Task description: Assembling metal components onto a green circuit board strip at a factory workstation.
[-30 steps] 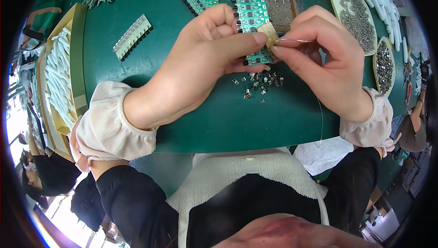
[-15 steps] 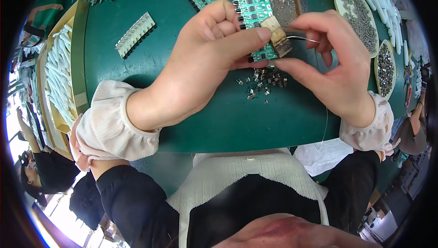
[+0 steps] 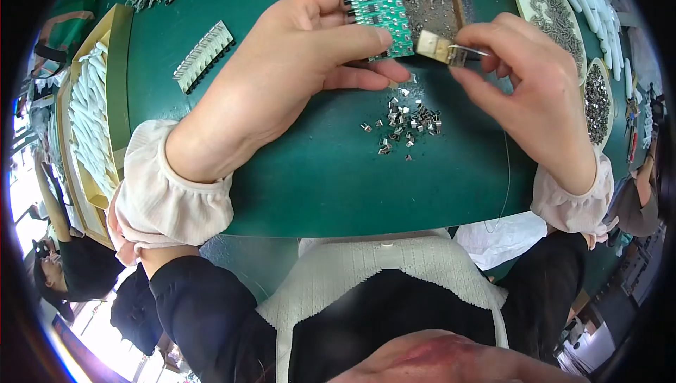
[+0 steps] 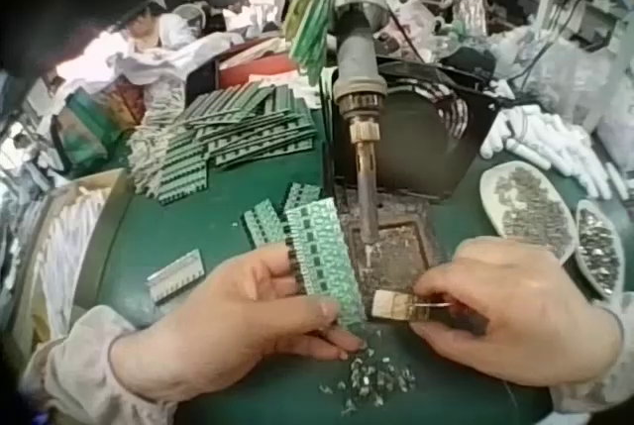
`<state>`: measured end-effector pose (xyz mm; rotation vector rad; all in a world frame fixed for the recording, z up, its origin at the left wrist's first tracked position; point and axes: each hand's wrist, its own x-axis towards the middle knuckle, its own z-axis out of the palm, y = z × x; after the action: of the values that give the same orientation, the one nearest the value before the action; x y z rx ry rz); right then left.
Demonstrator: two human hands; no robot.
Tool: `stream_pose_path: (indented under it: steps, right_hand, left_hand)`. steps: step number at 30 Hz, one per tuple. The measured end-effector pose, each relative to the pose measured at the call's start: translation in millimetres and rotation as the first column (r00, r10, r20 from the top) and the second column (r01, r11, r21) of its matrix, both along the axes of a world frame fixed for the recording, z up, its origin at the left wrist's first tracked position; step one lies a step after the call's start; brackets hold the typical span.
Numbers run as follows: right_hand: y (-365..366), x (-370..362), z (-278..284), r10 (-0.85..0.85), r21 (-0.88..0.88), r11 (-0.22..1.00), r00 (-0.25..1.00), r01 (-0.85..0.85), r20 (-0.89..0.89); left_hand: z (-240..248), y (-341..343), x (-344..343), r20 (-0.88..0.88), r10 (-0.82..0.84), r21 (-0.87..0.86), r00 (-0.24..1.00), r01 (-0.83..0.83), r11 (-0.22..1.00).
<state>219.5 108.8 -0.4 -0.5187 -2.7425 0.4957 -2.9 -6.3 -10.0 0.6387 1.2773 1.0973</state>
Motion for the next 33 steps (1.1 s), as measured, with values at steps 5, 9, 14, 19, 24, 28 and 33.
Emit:
stream_pose_path:
  steps: [5, 9, 14, 19, 24, 28, 33]
  right_hand:
    - [-2, -5, 0, 0.099, 0.031, 0.995, 0.991, -0.097, -0.086]
    - [-3, -7, 4, 0.174, 0.058, 0.984, 0.977, -0.168, -0.121]
    - [-6, -7, 3, 0.180, 0.039, 0.984, 0.973, -0.177, -0.145]
    - [-6, -8, 2, 0.198, 0.046, 0.980, 0.966, -0.193, -0.165]
    - [-6, -9, 2, 0.212, 0.060, 0.977, 0.967, -0.205, -0.143]
    - [-5, -9, 3, 0.222, 0.077, 0.974, 0.964, -0.212, -0.146]
    - [-9, -12, 11, 0.096, -0.055, 0.993, 0.988, -0.103, -0.120]
  left_hand:
    - [7, 1, -5, -0.104, -0.151, -0.012, 0.983, 0.150, 0.989]
    - [7, 1, 1, -0.046, -0.158, -0.027, 0.986, 0.157, 0.987]
    - [8, 1, 4, 0.008, -0.167, -0.030, 0.986, 0.167, 0.985]
    - [7, 0, 5, -0.036, -0.182, -0.017, 0.983, 0.181, 0.983]
    - [6, -1, 5, -0.074, -0.176, 0.010, 0.982, 0.177, 0.984]
    - [6, 0, 6, -0.105, -0.186, 0.014, 0.977, 0.189, 0.982]
    - [5, 0, 3, -0.072, -0.157, 0.040, 0.985, 0.160, 0.986]
